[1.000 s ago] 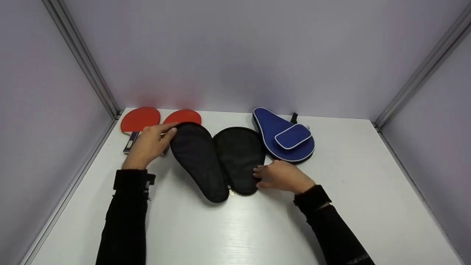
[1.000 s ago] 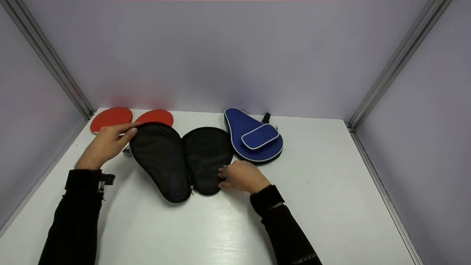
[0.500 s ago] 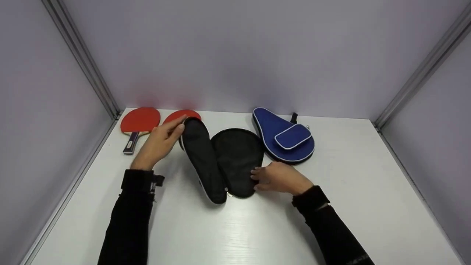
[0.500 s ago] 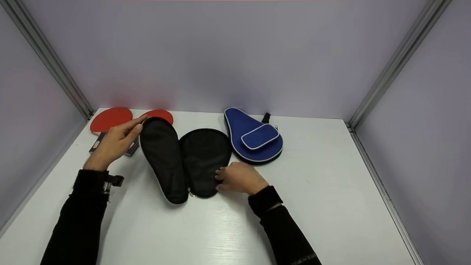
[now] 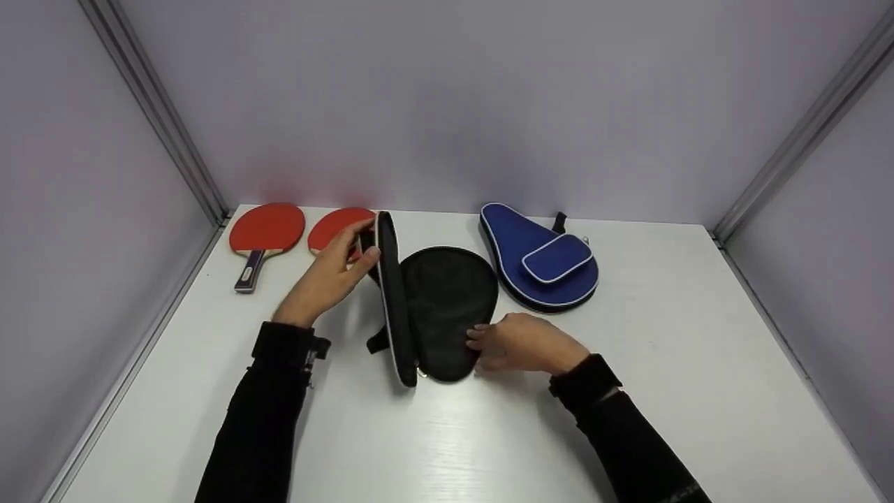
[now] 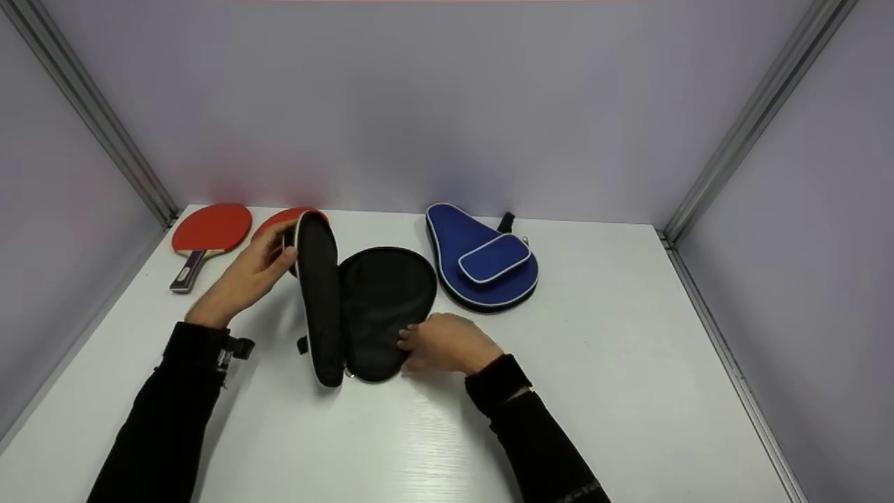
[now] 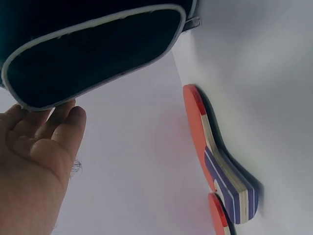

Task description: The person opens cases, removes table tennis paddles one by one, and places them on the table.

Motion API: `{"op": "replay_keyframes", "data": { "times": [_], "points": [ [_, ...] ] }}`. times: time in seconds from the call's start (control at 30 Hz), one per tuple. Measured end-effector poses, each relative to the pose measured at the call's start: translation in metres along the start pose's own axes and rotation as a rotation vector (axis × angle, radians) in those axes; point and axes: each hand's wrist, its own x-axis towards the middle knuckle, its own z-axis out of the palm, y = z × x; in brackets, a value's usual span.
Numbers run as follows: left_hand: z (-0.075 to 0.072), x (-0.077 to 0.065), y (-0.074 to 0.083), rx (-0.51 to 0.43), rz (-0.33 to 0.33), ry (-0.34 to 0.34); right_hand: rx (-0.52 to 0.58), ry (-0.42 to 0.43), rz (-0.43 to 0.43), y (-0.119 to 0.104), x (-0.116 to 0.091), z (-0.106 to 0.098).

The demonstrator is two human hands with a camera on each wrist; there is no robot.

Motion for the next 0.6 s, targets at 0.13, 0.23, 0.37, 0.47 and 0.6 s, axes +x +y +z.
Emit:
{"op": "replay_keyframes", "data": {
  "times": [0.13,0.23,0.37,0.47,0.6],
  "points": [
    [0.013,0.002,0.002,0.075,0.003,-0.042,-0.007,-0.017,-0.027,-0.004,0.001,0.000],
    [0.024,0.004,0.003,0.148,0.033,-0.066,-0.004,-0.020,-0.040,-0.006,0.001,0.000],
    [0.034,0.003,0.001,0.241,0.073,-0.077,0.009,-0.013,-0.043,-0.007,0.001,0.000],
    [0.039,0.002,-0.001,0.317,0.090,-0.091,0.024,-0.003,-0.044,-0.007,0.002,0.001],
    [0.045,0.000,-0.004,0.417,0.125,-0.111,0.070,-0.003,-0.039,-0.006,0.003,0.000]
  ]
}}
